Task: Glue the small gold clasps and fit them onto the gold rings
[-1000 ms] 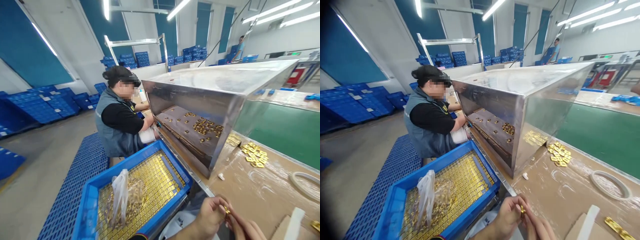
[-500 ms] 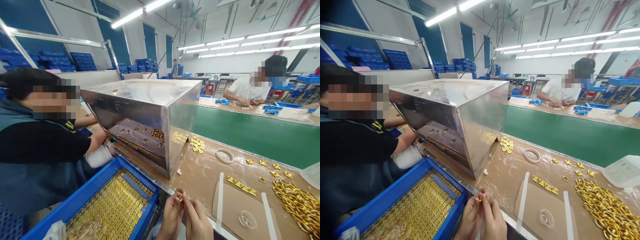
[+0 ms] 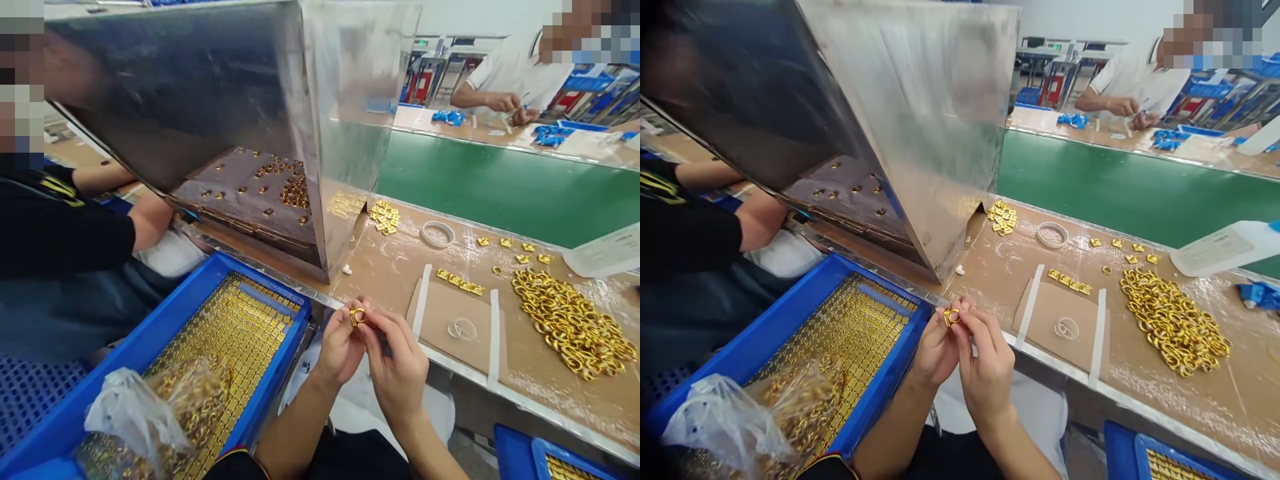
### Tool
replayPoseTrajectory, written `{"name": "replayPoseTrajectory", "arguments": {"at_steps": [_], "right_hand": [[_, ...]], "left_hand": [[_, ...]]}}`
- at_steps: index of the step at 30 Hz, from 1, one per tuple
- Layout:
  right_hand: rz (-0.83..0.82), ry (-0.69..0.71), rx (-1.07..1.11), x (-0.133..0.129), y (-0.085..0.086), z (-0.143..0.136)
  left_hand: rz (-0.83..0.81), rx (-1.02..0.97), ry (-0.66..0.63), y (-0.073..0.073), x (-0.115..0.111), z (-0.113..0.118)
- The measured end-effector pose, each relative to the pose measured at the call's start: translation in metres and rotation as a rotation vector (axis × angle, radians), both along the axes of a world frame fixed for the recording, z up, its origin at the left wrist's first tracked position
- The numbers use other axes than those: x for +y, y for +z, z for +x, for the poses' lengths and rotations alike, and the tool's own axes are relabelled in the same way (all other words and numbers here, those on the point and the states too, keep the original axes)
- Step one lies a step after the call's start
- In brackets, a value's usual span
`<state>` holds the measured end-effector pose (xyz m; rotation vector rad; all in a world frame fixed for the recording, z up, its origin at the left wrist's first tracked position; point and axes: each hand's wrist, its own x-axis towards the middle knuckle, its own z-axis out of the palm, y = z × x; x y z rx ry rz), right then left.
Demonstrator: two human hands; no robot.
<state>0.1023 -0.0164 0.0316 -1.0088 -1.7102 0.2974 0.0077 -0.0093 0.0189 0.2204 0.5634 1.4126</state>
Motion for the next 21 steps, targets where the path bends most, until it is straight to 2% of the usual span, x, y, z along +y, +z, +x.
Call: {"name": "replayPoseTrajectory", "arguments": {"at_steps": [3,10,17,21], "right_hand": [[-0.024,-0.004,0.023,-0.002,0.000,0.002],[-0.049,-0.075,0.004,-0.004,-0.003,0.005],[-0.054,-0.191,0.014,-0.010,-0.010,0.005],[-0.063,-0.215,0.042,-0.014,-0.011,0.007]], "left_hand": [[-0.015,-0.043,-0.044,0.002,0.000,0.002],[-0.050,-0.193,-0.116,-0.002,0.003,0.008],[-0.246,-0.216,-0.129,0.006,0.007,0.019],[-0.261,-0.224,-0.166,0.007,0.008,0.019]]}}
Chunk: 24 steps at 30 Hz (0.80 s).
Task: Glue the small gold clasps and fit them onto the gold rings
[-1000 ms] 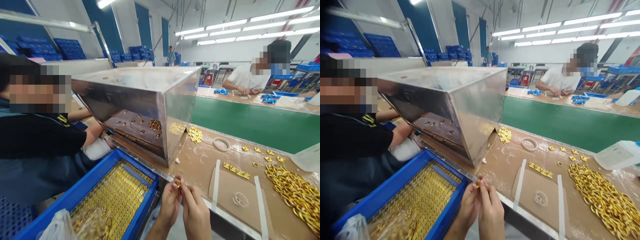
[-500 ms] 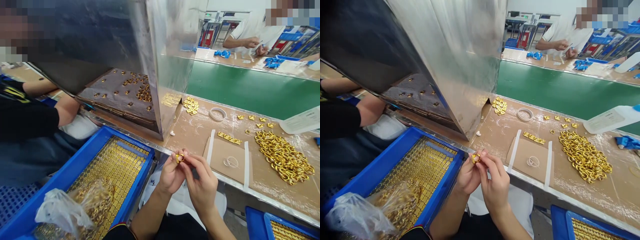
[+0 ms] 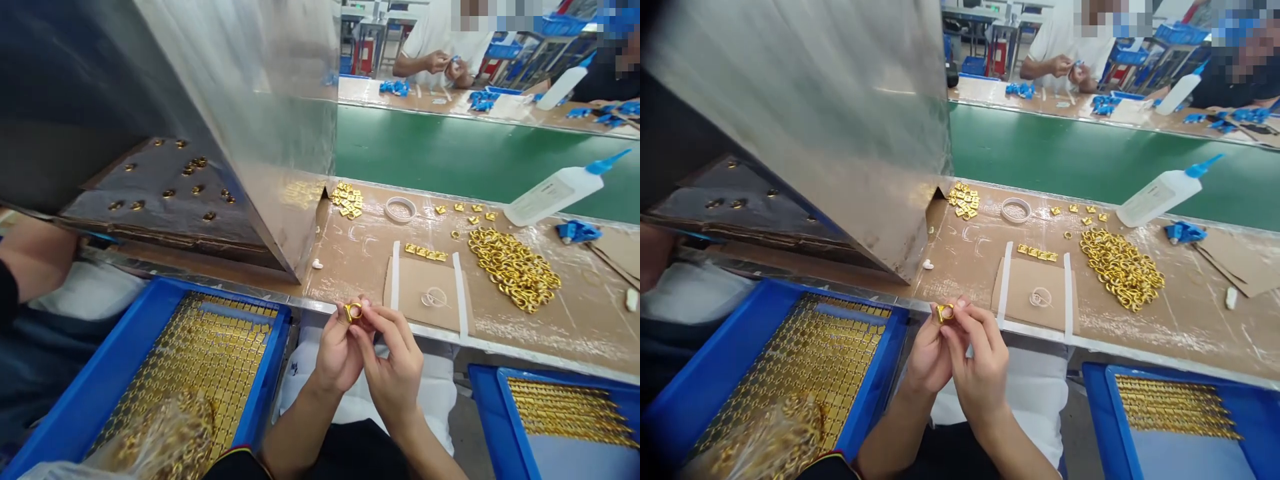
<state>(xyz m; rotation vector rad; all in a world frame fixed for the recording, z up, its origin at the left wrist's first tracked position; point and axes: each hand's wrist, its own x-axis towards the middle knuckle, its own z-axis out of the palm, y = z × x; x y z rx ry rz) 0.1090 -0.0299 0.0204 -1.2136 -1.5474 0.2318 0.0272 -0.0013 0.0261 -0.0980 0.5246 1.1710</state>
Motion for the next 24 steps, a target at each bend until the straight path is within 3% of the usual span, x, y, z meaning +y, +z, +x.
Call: {"name": "replayPoseTrajectory", "arguments": {"at_steps": [4,11,24], "right_hand": [[-0.044,0.022,0.001,-0.004,-0.001,0.007],[-0.053,-0.057,0.048,-0.011,-0.005,0.014],[-0.088,0.017,0.044,-0.003,-0.008,0.012]], "left_hand": [[0.025,0.017,-0.061,-0.006,0.001,0.002],[0.160,-0.015,-0.161,-0.011,-0.003,0.010],[0.136,0.069,-0.053,-0.015,-0.003,0.010]]}}
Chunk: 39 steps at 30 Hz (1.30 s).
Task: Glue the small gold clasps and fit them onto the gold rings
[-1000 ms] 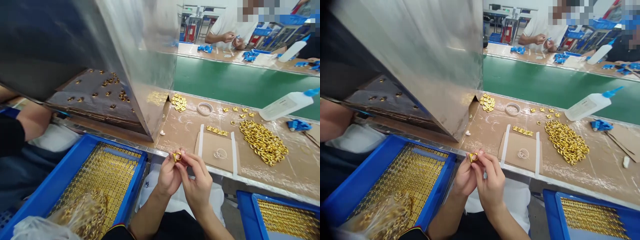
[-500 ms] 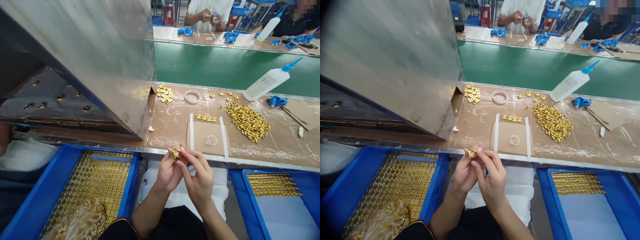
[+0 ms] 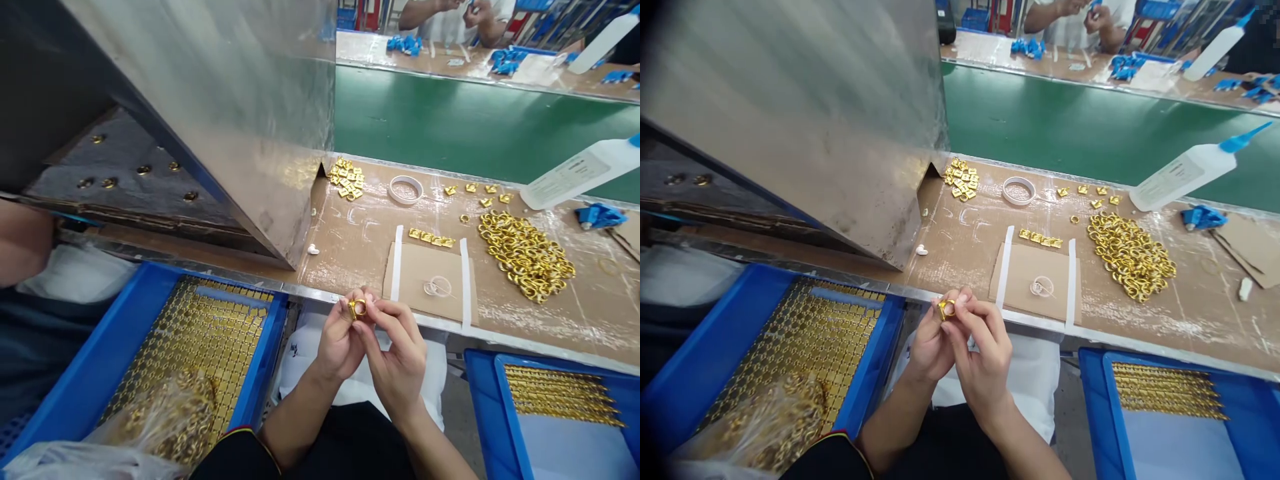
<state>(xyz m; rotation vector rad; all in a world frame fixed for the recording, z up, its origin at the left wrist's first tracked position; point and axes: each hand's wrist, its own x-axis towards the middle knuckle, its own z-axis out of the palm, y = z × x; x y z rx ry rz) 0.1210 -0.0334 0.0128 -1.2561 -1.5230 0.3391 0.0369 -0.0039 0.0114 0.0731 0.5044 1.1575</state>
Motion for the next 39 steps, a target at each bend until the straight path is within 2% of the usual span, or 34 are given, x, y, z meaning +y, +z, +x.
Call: {"name": "replayPoseTrajectory", "arguments": {"at_steps": [4,15,23,30,36,39], "right_hand": [[-0.014,0.029,0.003,0.001,-0.001,0.003],[-0.006,0.078,0.061,0.005,-0.005,0.007],[0.009,0.097,0.124,0.005,-0.010,0.009],[0.001,0.061,0.120,0.007,-0.010,0.012],[-0.068,0.028,0.089,0.010,-0.008,0.011],[-0.084,0.024,0.084,0.012,-0.008,0.010]], "left_hand": [[0.023,0.011,0.030,0.000,0.001,0.003],[0.051,0.017,-0.011,-0.003,0.002,0.000],[0.078,-0.011,-0.014,0.003,0.003,0.001],[-0.067,-0.132,-0.056,0.005,0.009,0.004],[-0.221,-0.091,-0.020,0.006,0.012,0.008],[-0.238,-0.085,-0.014,0.007,0.013,0.008]]}}
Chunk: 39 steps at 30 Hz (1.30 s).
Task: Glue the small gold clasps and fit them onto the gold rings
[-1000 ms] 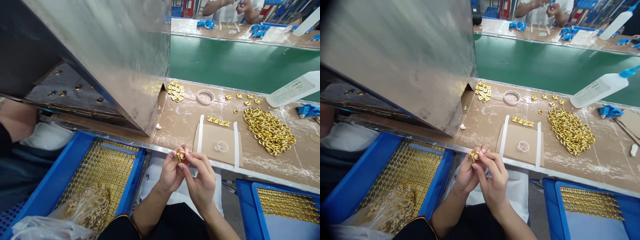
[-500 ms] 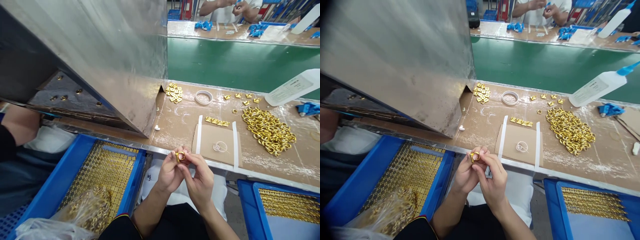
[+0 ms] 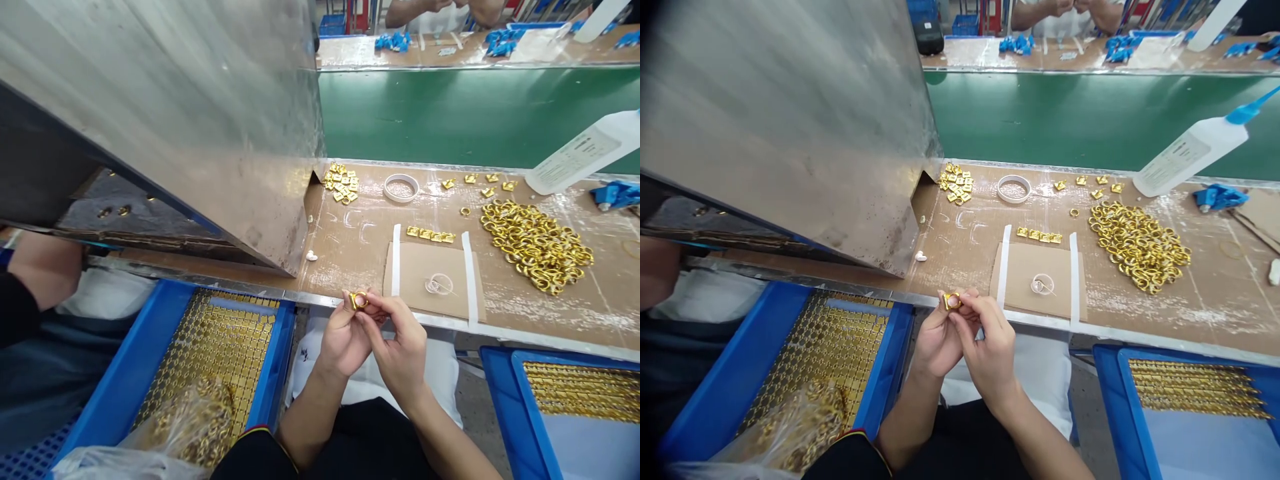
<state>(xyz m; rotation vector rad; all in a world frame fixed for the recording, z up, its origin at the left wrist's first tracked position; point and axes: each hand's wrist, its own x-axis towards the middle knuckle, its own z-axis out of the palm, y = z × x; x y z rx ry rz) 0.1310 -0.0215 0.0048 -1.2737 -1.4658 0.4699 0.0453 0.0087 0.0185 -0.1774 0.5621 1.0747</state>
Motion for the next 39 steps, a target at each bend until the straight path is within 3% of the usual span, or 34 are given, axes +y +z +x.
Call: {"name": "replayPoseTrajectory", "arguments": {"at_steps": [12,20,24,31,39], "right_hand": [[0.006,0.017,-0.006,0.002,0.001,-0.008],[0.002,0.112,0.083,-0.005,0.008,-0.002],[0.029,0.122,0.098,-0.005,0.012,-0.002],[0.113,0.088,0.045,-0.001,0.008,-0.005],[0.076,0.043,-0.024,0.000,0.005,-0.005]], "left_hand": [[-0.060,0.011,0.026,0.006,0.001,-0.006],[0.347,0.139,-0.020,-0.004,-0.009,-0.014],[0.406,0.136,-0.040,-0.007,-0.011,-0.020],[0.301,0.105,-0.010,0.000,-0.010,-0.016],[0.068,0.089,-0.013,0.006,-0.004,-0.008]]}}
